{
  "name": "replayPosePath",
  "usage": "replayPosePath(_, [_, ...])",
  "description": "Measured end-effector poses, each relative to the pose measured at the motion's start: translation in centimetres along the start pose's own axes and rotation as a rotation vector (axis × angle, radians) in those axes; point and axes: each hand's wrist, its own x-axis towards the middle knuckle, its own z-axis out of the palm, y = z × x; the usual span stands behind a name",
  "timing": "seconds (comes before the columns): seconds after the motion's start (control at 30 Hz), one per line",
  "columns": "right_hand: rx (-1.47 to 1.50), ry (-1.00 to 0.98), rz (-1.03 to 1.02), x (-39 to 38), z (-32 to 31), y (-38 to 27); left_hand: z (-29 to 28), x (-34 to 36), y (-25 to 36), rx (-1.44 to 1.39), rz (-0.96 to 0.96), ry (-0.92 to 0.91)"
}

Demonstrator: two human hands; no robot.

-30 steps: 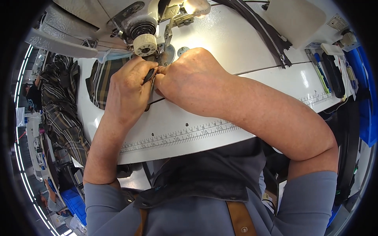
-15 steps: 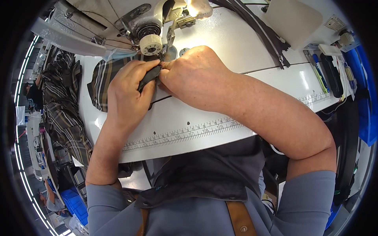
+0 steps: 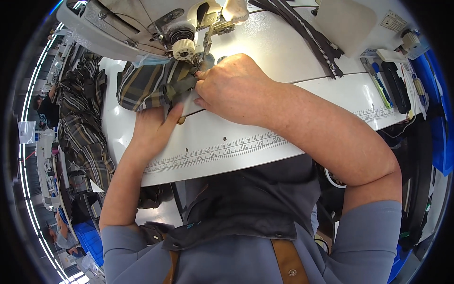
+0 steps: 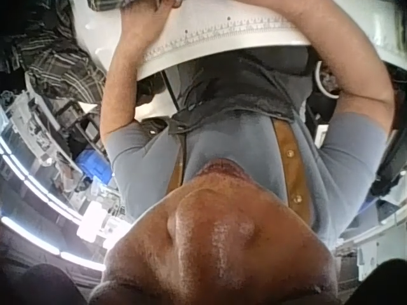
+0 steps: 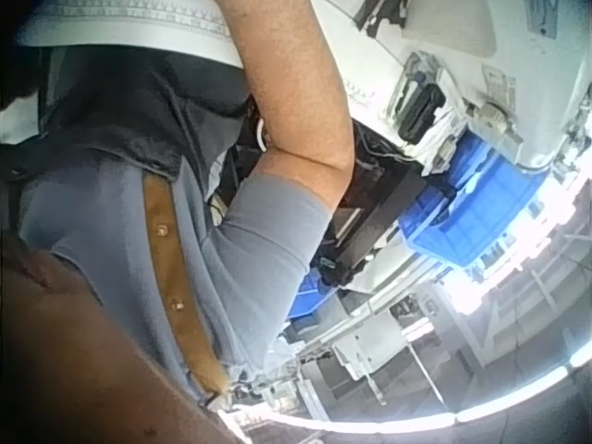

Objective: Sewing a zipper and leather panels together using an industrial sewing machine to construct a bag.

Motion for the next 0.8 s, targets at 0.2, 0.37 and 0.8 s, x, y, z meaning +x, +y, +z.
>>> replayPosePath(0.2, [-0.029, -0.056, 0.004, -0.2, -0.1, 0.1, 0.7, 4.4, 1.0, -0.095, 0.073, 0.158])
replayPosePath(0.37, [-0.062, -0.134, 0.001, -0.2, -0.3, 0.1, 0.5, 5.6, -0.1, -0.223, -0.171, -0.008])
replayPosePath(0.8, [-0.044, -0.175, 0.014, -0.3, -0.4, 0.0, 2.2, 9.9, -2.1, -0.062, -0.068, 0.096])
